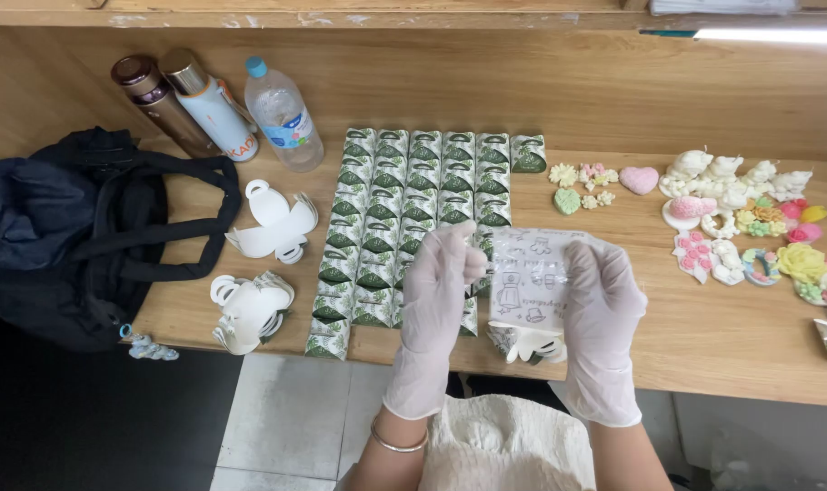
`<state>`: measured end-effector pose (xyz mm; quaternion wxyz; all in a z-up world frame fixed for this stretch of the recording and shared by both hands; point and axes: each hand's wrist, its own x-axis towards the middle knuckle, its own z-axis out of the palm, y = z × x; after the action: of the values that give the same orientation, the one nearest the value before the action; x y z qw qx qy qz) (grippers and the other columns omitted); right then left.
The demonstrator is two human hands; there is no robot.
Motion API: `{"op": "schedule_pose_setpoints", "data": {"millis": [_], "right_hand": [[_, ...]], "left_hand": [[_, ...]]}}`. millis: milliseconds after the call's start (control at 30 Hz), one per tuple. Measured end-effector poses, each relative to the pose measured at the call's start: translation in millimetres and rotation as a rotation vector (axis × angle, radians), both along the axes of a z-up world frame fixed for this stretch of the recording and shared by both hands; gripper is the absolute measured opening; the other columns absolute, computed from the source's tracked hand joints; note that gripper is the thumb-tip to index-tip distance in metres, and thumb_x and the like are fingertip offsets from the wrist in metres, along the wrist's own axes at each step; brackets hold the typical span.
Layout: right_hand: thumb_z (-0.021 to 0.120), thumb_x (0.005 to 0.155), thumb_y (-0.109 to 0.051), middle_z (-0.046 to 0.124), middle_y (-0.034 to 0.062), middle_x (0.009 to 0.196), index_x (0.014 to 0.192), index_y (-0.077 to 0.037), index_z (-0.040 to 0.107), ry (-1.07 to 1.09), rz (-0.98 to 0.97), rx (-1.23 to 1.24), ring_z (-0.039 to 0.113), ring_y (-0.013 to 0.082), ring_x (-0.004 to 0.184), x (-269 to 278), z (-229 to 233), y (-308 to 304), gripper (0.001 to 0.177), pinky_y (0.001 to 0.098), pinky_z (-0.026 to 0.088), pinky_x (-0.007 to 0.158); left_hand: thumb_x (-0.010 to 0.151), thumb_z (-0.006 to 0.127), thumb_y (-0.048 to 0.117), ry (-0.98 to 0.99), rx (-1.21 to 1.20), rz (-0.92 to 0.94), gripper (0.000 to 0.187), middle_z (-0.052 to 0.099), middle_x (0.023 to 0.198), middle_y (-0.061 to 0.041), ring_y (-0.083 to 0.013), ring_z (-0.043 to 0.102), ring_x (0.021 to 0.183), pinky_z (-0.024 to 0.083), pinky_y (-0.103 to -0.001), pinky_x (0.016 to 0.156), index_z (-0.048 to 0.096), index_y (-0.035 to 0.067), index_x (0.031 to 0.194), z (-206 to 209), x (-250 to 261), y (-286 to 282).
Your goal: Packaging decorative flower-shaped candles into themed boxes and small plastic bags.
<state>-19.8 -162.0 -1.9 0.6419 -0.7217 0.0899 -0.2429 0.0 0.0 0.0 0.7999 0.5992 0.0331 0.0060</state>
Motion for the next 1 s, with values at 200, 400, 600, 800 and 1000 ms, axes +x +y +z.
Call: {"op": "schedule_pose_setpoints", "data": {"millis": [200,400,600,800,1000], "right_hand": [[0.066,0.105,-0.014,0.069,-0.0037,0.096,0.112,0.000,0.070,0.000,0.001,0.064,0.055,0.0008,0.083,2.7,-8.6,-5.9,0.017,0.0166,0.048,0.074],[0.060,0.108,-0.024,0.066,0.0074,0.076,0.122,0.000,0.066,0.010,0.088,0.299,0.058,0.0134,0.064,1.6,26.0,-15.7,0.029,0.0260,0.046,0.059],[0.066,0.085,-0.014,0.077,0.0062,0.096,0.106,-0.002,0.065,0.446,0.413,0.765,0.074,0.0184,0.090,-15.1,-5.3,19.3,0.024,0.0394,0.059,0.089],[0.070,0.096,-0.005,0.077,0.0087,0.096,0.101,0.001,0.071,0.186,0.125,0.589,0.070,0.0149,0.083,-12.5,-15.5,-5.8,0.009,0.0309,0.057,0.080],[0.070,0.086,-0.007,0.077,0.0040,0.080,0.105,-0.010,0.079,0.340,0.380,-0.582,0.070,0.0096,0.063,-28.9,-5.4,-32.0,0.022,0.0300,0.056,0.061]], "left_hand": [[0.099,0.064,0.032,-0.089,0.263,-0.011,0.036,0.072,0.091,-0.001,-0.0050,0.065,0.079,0.054,-0.024,0.071,0.061,0.006,0.124,10.1,-12.8,-27.3],[0.098,0.065,0.027,0.052,0.250,0.171,0.027,0.075,0.081,0.000,-0.0031,0.060,0.064,0.049,-0.026,0.057,0.073,0.010,0.117,-0.9,-4.7,-17.1],[0.103,0.065,0.016,-0.244,0.198,0.426,0.018,0.063,0.108,-0.005,-0.0082,0.064,0.093,0.054,-0.026,0.080,0.068,0.004,0.116,-30.5,-8.4,-31.1],[0.096,0.075,0.029,-0.379,0.328,0.396,0.050,0.044,0.135,-0.012,-0.0199,0.057,0.114,0.049,-0.036,0.099,0.048,0.007,0.132,14.3,-13.2,-11.1],[0.056,0.084,0.057,-0.909,1.102,0.179,0.089,0.054,0.130,-0.013,-0.0281,0.061,0.112,0.033,-0.056,0.103,0.058,0.014,0.129,24.4,-16.1,0.3]]}}
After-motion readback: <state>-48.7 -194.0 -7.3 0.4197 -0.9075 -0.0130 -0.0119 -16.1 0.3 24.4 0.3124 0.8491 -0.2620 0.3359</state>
